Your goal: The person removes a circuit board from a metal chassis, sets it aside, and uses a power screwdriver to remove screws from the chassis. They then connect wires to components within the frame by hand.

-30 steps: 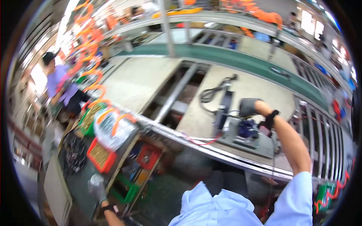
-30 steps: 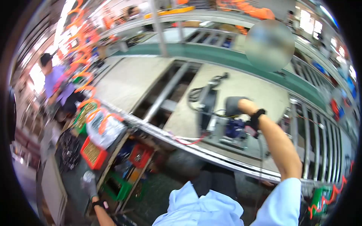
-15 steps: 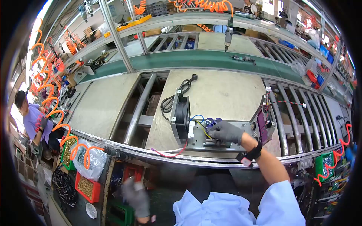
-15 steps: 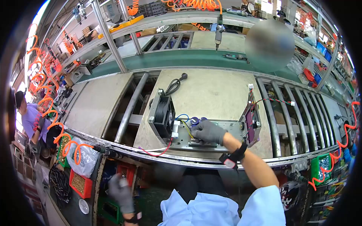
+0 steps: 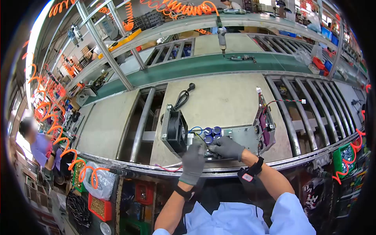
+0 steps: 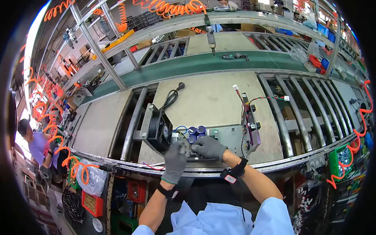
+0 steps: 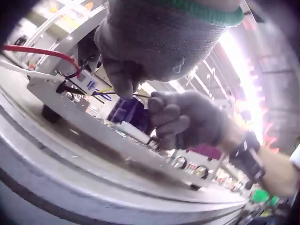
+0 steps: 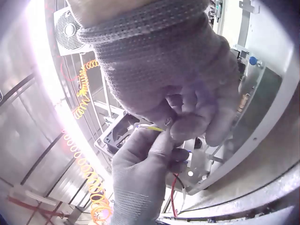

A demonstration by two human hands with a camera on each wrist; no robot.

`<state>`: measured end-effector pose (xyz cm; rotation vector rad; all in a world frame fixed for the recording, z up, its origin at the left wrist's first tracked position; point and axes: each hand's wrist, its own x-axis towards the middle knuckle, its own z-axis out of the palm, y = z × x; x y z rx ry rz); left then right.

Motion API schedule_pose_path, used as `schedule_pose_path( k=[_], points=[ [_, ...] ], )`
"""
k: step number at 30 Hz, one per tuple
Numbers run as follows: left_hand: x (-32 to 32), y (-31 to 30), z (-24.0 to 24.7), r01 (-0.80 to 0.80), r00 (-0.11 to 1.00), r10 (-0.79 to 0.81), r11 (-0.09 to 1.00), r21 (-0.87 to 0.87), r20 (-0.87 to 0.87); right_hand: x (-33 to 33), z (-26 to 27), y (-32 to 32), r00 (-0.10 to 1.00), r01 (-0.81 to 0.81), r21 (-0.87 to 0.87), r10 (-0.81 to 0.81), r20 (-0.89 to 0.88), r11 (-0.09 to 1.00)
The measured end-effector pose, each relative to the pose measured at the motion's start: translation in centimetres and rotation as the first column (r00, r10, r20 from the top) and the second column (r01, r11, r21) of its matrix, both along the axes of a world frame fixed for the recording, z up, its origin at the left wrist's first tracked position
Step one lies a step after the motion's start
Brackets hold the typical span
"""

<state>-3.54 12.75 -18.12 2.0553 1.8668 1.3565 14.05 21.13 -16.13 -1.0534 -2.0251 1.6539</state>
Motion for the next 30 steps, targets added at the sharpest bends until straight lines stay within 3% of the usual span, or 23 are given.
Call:
schedule_pose_path(
  k=[2, 3, 7, 8, 10, 14, 15, 18, 22, 28, 29, 30],
  points=[
    [-0.2, 0.3, 1.4, -0.01, 0.946, 0.05, 0.992, -0.126, 0.322, -0.1, -1.2, 0.0, 1.0, -0.012, 0.07, 0.01, 0.023, 0.998],
    [0.3, 0.4, 3.5, 0.024, 0.92, 0.047, 0.984, -0.176, 0.39, -0.1, -0.7, -0.3, 0.991, -0.066, 0.324, 0.025, 0.13, 0.944],
    [1.9, 3.3, 4.8, -0.038, 0.998, 0.037, 0.999, -0.006, -0.054, -1.6, -0.9, -3.8, 0.947, 0.079, 0.482, -0.217, 0.238, 0.873],
    [2.6, 4.0, 5.1, -0.059, 0.994, 0.055, 0.998, -0.037, -0.099, -1.7, -1.2, -4.2, 0.948, 0.084, 0.537, -0.234, 0.217, 0.839],
    [3.7, 5.2, 5.4, -0.109, 0.978, 0.09, 0.989, -0.096, -0.186, -1.6, -1.7, -4.8, 0.949, 0.089, 0.64, -0.259, 0.177, 0.763],
    [3.1, 7.5, 5.2, -0.139, 0.982, 0.116, 0.978, -0.155, -0.148, -1.4, -3.9, -5.7, 0.904, -0.099, 0.541, -0.152, 0.399, 0.835],
    [2.4, 8.3, 4.8, -0.16, 0.986, 0.139, 0.95, -0.268, -0.097, -1.1, -4.5, -6.6, 0.928, -0.071, 0.57, -0.155, 0.338, 0.818],
    [1.2, 9.9, 4.9, -0.203, 0.953, 0.128, 0.942, -0.266, -0.275, -1.0, -5.7, -7.9, 0.961, 0.017, 0.594, -0.177, 0.212, 0.804],
    [1.3, 11.1, 3.8, -0.237, 0.939, 0.167, 0.947, -0.216, -0.299, -0.3, -4.3, -7.8, 0.98, 0.091, 0.445, -0.161, 0.121, 0.891],
    [-0.1, 12.8, 0.7, -0.285, 0.949, 0.22, 0.904, -0.32, -0.225, 3.5, -4.2, -6.6, 0.997, 0.067, 0.133, -0.073, 0.035, 0.989],
    [0.0, 13.0, 0.5, -0.328, 0.937, 0.247, 0.866, -0.378, -0.247, 4.2, -3.3, -6.3, 1.0, 0.019, -0.167, -0.02, -0.004, 0.986],
    [0.5, 12.5, 0.7, -0.308, 0.948, 0.253, 0.878, -0.366, -0.192, 4.3, -3.3, -6.4, 0.995, 0.01, -0.311, -0.04, -0.09, 0.95]
  ],
)
